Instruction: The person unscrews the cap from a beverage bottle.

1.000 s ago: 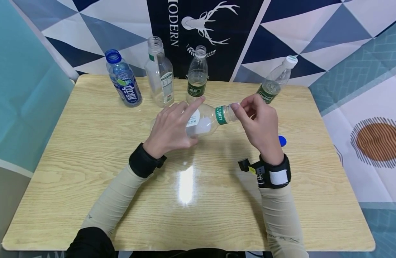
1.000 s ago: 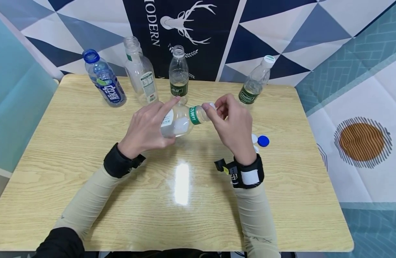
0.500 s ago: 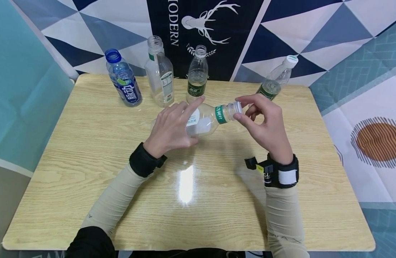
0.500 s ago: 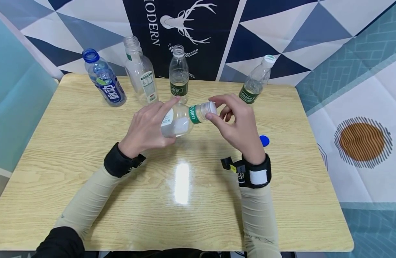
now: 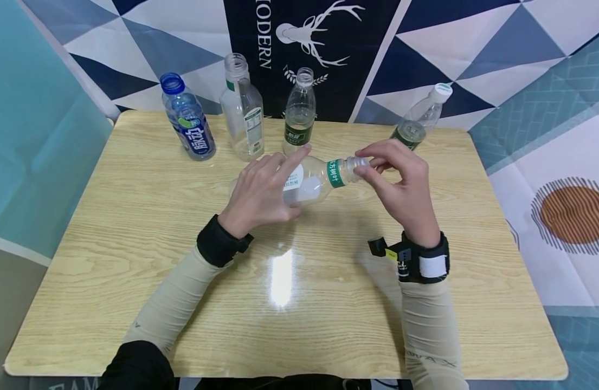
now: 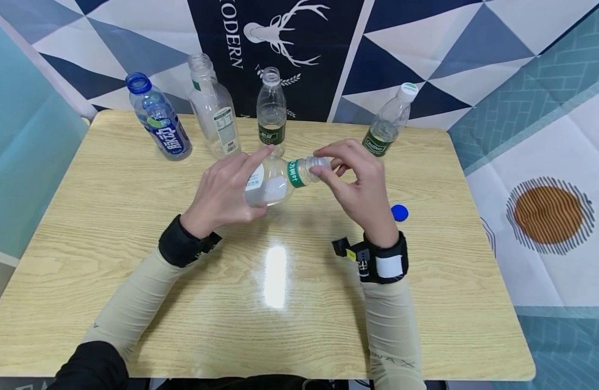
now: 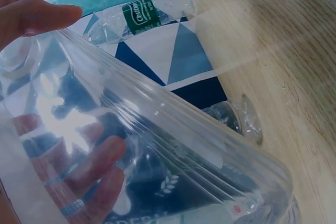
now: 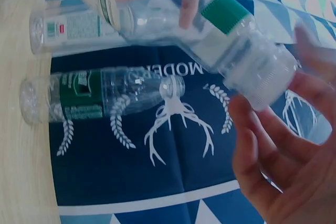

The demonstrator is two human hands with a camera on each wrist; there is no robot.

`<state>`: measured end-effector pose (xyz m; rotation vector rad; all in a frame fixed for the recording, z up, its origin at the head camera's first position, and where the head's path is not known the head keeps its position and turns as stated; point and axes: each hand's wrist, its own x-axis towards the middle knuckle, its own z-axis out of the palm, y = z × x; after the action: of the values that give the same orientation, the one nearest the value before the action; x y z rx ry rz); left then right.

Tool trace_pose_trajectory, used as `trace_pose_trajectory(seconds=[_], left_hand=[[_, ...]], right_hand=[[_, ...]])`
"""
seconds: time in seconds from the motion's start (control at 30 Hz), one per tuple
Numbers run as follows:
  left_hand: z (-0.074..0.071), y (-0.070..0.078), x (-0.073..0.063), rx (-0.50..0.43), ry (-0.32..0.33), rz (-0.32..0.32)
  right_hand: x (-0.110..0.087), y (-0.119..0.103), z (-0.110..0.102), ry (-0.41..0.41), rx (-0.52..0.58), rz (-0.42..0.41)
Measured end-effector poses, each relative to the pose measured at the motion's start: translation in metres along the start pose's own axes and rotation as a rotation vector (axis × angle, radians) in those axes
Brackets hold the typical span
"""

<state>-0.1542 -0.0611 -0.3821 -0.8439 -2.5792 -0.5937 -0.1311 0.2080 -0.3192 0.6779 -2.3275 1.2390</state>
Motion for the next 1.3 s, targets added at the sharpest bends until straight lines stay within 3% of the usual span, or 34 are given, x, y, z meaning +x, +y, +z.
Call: trace_pose_trajectory(seconds=[0.23, 0.47, 0.93, 1.13, 1.3], left_hand=[[0.001, 0.005, 0.002, 0.002, 0.018, 0.028], [0.003, 0.008, 0.003, 0.000, 0.004, 0.041], [0.004, 0.011, 0.002, -0.014, -0.008, 0.049], [-0.002, 0.007, -0.001, -0.015, 0.041, 0.016], [-0.003, 0.007, -0.001, -0.031, 0.081, 0.031]], right_hand=[[-0.003, -0.005, -0.001, 0.052, 0.014, 0.105], [-0.008, -0.005, -0.009, 0.002, 0.031, 0.173], [-0.014, -0.010, -0.025, -0.101, 0.066, 0.093], [-0.011, -0.013, -0.028, -0.044, 0.072, 0.085], [-0.028, -0.004, -0.041, 0.039, -0.053, 0.136]])
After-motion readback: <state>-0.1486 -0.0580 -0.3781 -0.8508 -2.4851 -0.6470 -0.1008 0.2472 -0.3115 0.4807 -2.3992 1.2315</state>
